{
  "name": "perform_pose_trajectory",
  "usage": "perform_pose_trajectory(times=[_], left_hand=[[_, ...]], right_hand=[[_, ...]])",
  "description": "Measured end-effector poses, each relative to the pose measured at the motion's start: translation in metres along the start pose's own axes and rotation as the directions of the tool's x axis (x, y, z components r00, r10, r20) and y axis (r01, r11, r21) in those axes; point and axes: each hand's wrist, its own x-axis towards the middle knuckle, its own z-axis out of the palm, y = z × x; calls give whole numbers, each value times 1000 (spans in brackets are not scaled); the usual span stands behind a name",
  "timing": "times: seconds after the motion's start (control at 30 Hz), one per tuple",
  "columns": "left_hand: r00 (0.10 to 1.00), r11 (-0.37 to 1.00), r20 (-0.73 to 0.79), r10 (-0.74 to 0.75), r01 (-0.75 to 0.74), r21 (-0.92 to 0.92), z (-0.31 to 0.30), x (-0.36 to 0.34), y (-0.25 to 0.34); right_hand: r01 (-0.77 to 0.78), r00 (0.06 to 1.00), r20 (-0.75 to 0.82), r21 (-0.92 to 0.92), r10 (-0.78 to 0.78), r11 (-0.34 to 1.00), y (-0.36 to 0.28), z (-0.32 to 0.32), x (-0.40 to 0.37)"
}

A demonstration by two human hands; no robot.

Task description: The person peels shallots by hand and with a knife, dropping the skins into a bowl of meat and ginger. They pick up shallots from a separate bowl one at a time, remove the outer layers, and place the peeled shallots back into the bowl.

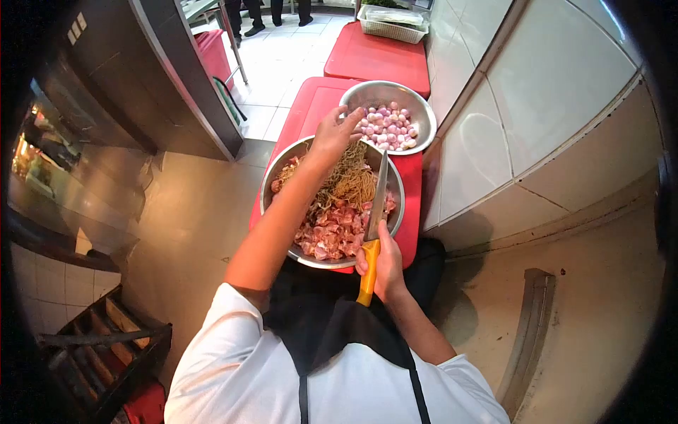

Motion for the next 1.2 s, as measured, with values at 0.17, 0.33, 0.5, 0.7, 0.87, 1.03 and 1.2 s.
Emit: perform_pose_trajectory(times=[0.17,0.33,0.5,0.7,0.87,1.03,1.2], left_hand=[[995,950,78,67,-87,301,-63,-42,0],[997,704,-66,26,29,709,-106,-130,12],[989,532,56,134,-120,838,-95,-179,-18],[911,394,93,402,-264,880,-50,-162,-46],[935,113,253,248,-288,951,-45,-129,-78],[939,129,290,185,-316,940,-48,-128,-69],[949,467,230,214,-306,829,-64,-142,-48]], right_hand=[[67,998,-2,-104,-67,992,7,-7,1],[64,998,18,-236,-62,970,8,-10,5],[79,997,12,-258,-79,963,8,-3,3],[154,988,56,-286,-144,946,11,-5,2],[176,984,65,-259,-165,950,16,-9,4],[189,982,62,-249,-179,950,15,-8,5],[188,982,51,-248,-181,950,7,-3,2]])
